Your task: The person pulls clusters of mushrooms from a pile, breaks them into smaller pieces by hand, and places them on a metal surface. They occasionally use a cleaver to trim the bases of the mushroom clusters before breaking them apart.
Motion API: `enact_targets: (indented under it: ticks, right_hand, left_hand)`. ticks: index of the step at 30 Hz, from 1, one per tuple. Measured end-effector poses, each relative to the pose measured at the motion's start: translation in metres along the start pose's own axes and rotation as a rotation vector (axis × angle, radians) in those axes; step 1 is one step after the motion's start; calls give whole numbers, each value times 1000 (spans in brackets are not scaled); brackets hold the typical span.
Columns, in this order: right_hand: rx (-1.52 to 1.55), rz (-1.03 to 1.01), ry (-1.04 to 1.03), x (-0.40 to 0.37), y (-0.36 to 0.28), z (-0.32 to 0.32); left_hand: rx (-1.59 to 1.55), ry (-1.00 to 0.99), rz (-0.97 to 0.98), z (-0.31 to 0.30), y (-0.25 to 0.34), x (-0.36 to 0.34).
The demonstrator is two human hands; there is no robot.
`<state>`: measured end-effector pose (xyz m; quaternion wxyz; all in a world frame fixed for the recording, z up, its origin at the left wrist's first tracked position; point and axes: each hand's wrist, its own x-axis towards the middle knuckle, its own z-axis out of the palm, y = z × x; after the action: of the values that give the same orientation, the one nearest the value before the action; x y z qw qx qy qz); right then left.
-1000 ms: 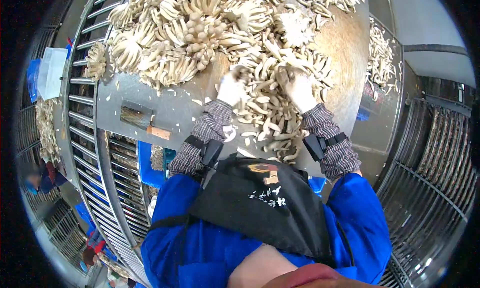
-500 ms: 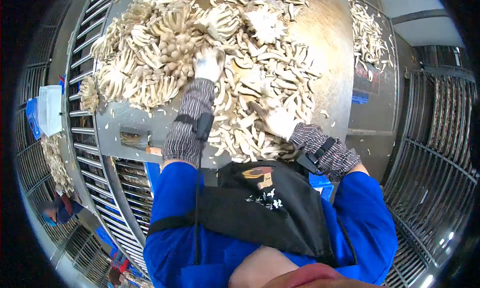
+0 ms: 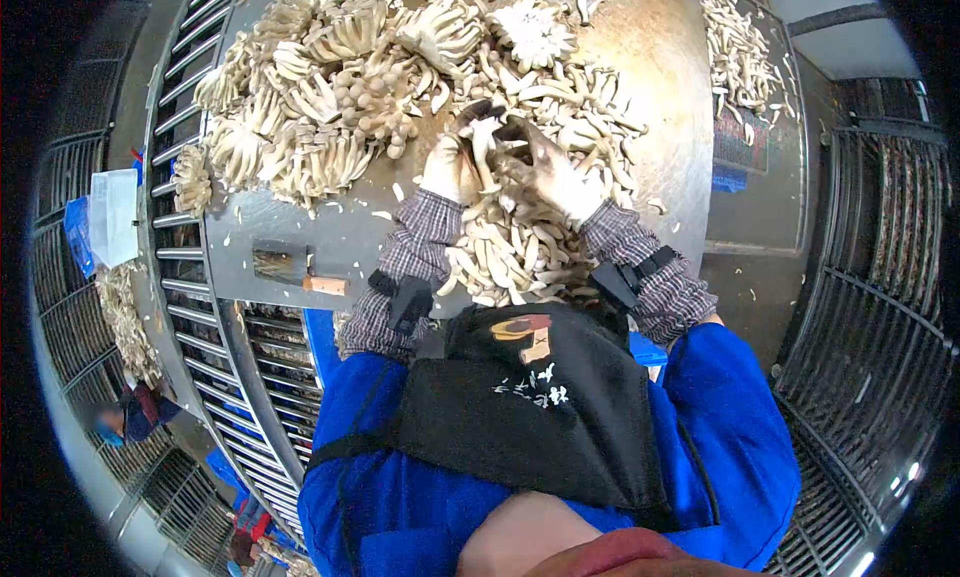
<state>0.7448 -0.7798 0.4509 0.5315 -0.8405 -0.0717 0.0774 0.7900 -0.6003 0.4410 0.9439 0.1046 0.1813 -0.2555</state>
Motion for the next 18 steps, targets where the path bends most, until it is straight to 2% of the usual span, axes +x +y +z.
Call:
enact_targets:
  ticks: [1, 2, 4, 5, 6, 8, 10, 11, 12, 13, 14, 15, 16, 17, 18]
  right_hand:
    - [176, 93, 31, -2, -10, -1]
    - [422, 202, -10, -1, -30, -8]
    - [105, 101, 86, 2, -6, -4]
    - [132, 379, -71, 6, -26, -24]
    - [131, 383, 22, 5, -21, -33]
    - [167, 306, 255, -1, -4, -48]
    - [-332, 70, 400, -6, 35, -60]
    - [-147, 218, 256, -19, 8, -70]
    - [-149, 222, 251, -26, 5, -64]
    - [-395, -27, 18, -29, 2, -55]
    - [-577, -175, -85, -35, 3, -41]
    - [-743, -342, -165, -41, 4, -26]
    - [-858, -405, -107, -47, 11, -9]
    - [-752, -219, -236, -40, 7, -8]
    - [-709, -88, -251, -34, 4, -10]
  left_hand:
    - [-60, 134, -89, 4, 9, 1]
    - [15, 72, -70, 7, 9, -2]
    - [494, 17, 10, 14, 8, -4]
    - [1252, 12, 171, 5, 20, -9]
    - [1614, 25, 344, -13, 34, -4]
    - [1624, 186, 520, -65, 60, 6]
    - [1826, 311, 496, -87, 59, -2]
    - [1814, 465, 65, -53, 43, -16]
    - [2194, 417, 237, -61, 24, -24]
    - [2156, 314, 194, -55, 9, -27]
    - [2117, 211, 153, -49, -4, -26]
    - [1983, 175, 157, -58, -16, -17]
    - [1848, 137, 164, -66, -26, -7]
    - [1607, 127, 24, -33, -29, -13]
    - [1606, 119, 27, -28, -27, -8]
